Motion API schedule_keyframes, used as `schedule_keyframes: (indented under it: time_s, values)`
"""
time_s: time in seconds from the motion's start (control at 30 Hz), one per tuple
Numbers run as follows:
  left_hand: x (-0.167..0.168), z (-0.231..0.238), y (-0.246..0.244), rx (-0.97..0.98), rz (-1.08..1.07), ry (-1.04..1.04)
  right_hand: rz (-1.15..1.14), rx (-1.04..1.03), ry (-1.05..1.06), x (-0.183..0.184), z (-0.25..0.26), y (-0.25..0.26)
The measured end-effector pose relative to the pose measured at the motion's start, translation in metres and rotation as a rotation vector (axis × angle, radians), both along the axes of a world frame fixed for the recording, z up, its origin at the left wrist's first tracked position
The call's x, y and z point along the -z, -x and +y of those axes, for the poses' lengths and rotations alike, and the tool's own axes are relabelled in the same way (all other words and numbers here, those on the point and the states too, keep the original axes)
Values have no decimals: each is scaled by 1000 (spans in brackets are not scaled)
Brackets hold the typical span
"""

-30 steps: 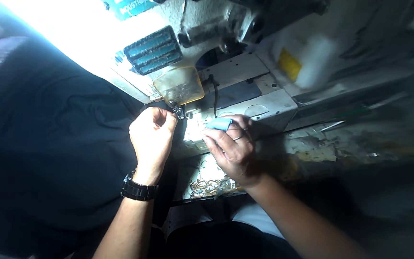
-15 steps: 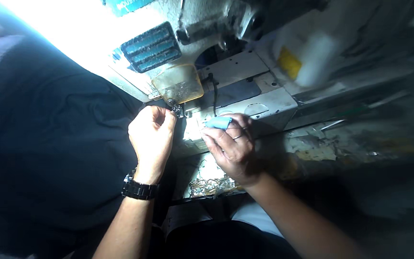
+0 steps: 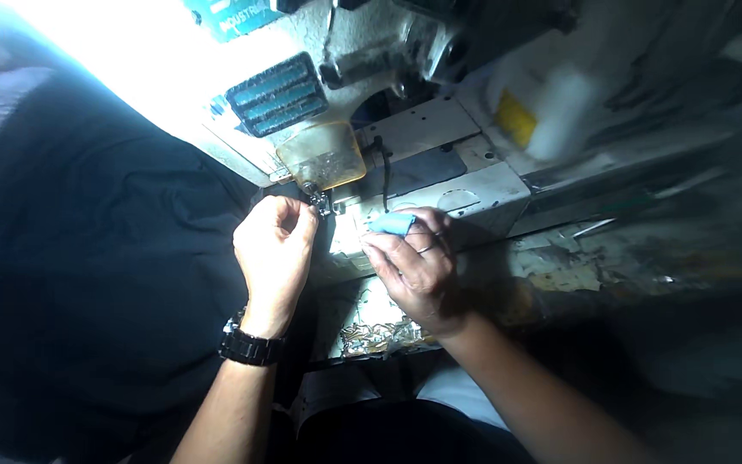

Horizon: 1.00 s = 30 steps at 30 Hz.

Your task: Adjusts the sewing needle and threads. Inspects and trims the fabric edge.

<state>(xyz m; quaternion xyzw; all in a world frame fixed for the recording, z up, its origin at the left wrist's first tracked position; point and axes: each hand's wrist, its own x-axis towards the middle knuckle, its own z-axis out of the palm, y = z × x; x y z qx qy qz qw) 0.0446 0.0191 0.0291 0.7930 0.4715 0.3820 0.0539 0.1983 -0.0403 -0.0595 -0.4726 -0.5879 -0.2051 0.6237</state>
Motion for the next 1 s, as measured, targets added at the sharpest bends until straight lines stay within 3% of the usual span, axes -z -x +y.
schedule_keyframes:
  time_s: [0.2, 0.3, 0.37, 0.43, 0.5, 0.73, 0.83, 0.93, 1.0]
  values:
    - [-23, -8, 23, 354, -194, 197, 8, 1, -2, 2, 2, -1]
    - [-23, -3, 29, 139, -118, 35, 13, 19, 7, 5, 3, -2]
    - [-21, 1, 26, -2, 63, 91, 11, 41, 5, 5, 3, -1]
    - [-19, 1, 19, -41, 243, 188, 4, 46, 7, 5, 4, -1]
    - [-20, -3, 7, -34, 345, 142, -4, 40, 11, 6, 4, -3]
    - [-15, 28, 13, 84, 359, -73, 32, -10, 4, 5, 1, -6]
    - [-31, 59, 1, 76, 366, 86, 83, -47, 51, 1, -6, -4]
    - [-38, 105, -4, -109, 361, 187, 144, -162, 83, -8, -20, 0]
    - [-36, 132, 20, -208, 342, 243, 157, -244, 112, -12, -35, 1]
